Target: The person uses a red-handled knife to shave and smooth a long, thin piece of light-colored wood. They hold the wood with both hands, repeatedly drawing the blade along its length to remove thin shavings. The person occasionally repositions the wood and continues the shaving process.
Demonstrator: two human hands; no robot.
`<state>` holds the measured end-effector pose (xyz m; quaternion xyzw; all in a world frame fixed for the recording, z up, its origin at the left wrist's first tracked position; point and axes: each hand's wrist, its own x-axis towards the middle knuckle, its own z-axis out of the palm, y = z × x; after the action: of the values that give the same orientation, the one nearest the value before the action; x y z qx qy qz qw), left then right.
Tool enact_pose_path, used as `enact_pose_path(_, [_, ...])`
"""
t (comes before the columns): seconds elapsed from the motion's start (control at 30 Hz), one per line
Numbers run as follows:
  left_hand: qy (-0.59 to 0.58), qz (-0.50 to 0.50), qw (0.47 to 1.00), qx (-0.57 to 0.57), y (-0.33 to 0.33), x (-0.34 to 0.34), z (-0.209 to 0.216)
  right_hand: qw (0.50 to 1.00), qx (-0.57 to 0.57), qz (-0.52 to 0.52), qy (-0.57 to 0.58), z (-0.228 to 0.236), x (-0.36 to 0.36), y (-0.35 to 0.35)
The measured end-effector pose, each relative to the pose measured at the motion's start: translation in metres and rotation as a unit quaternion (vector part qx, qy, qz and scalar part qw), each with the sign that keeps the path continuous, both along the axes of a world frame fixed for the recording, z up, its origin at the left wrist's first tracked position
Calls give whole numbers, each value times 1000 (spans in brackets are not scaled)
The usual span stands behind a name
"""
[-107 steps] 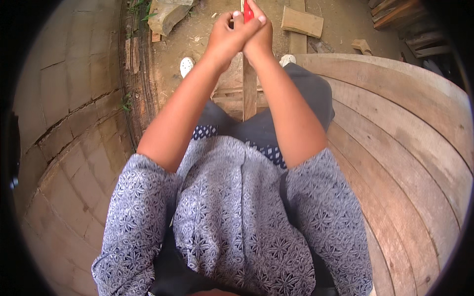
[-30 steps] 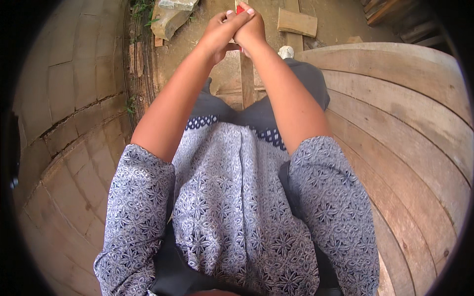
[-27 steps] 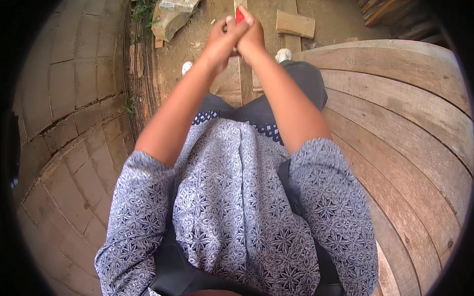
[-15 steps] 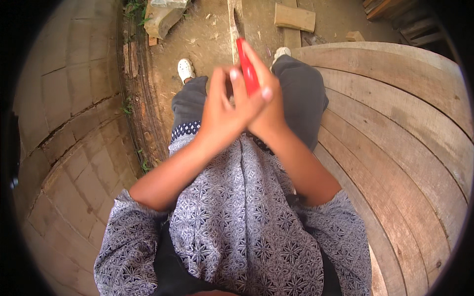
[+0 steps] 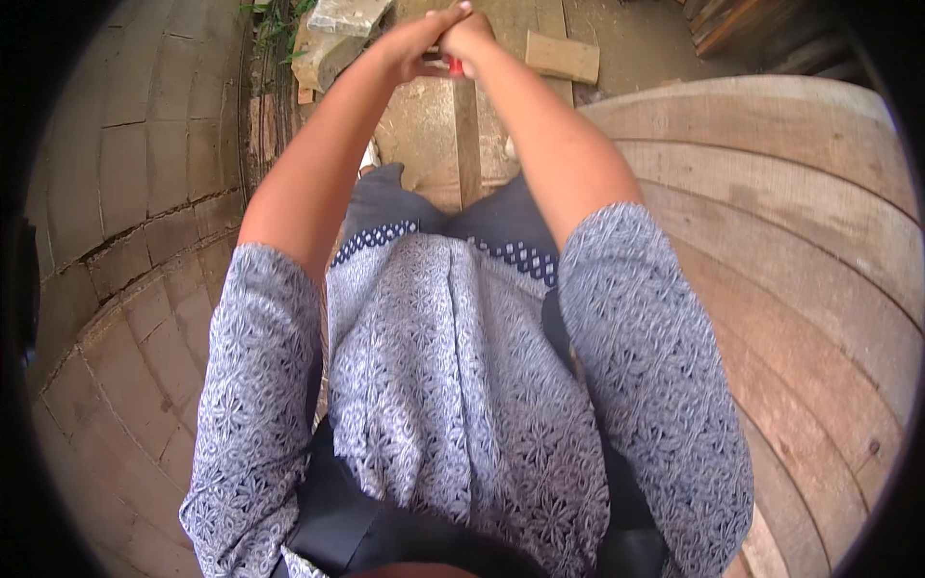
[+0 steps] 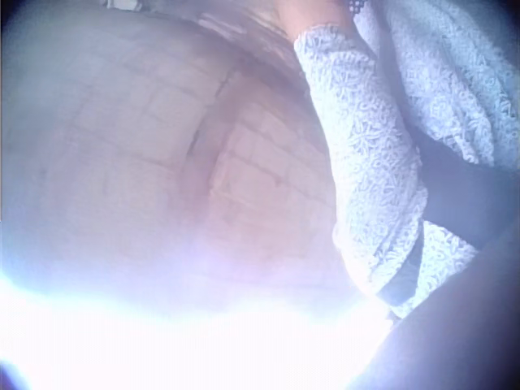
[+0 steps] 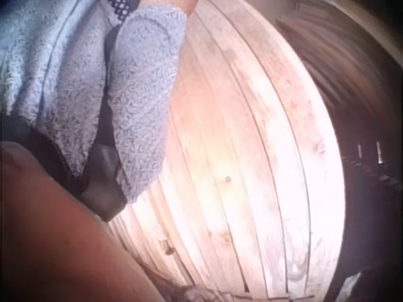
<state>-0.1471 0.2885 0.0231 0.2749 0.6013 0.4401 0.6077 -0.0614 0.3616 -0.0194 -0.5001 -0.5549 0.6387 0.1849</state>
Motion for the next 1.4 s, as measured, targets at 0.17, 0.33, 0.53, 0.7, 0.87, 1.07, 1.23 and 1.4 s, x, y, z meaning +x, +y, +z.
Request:
enact_pose_path(0.17, [6,74,994,74,-47,37,-14,988,80,-114,70,-8,27,-67])
enact_pose_path(0.33, [61,63,983,160,-146,84,60,967,247,-33,51,67,88,-155])
enact_pose_path(0.53, [139,-179,951,210,-215,115,138,989,117,-36,77,154,169,-217])
enact_pose_path(0.7, [44,-223,963,146,-220,110,157,994,57,-29,92,177,183,-231])
enact_pose_path(0.87, [-63,-259,951,157,-236,105,171,989,111,23,93,209,202,-247])
enact_pose_path(1.07, [0,-370,892,262,-232,95,212,969,195,57,141,231,238,-266])
enact_pose_path(1.23, [168,-329,875,312,-206,93,187,969,148,-38,193,205,253,-266])
enact_pose_path(1.4, [270,-298,908,120,-194,61,56,952,248,-51,173,202,273,-258])
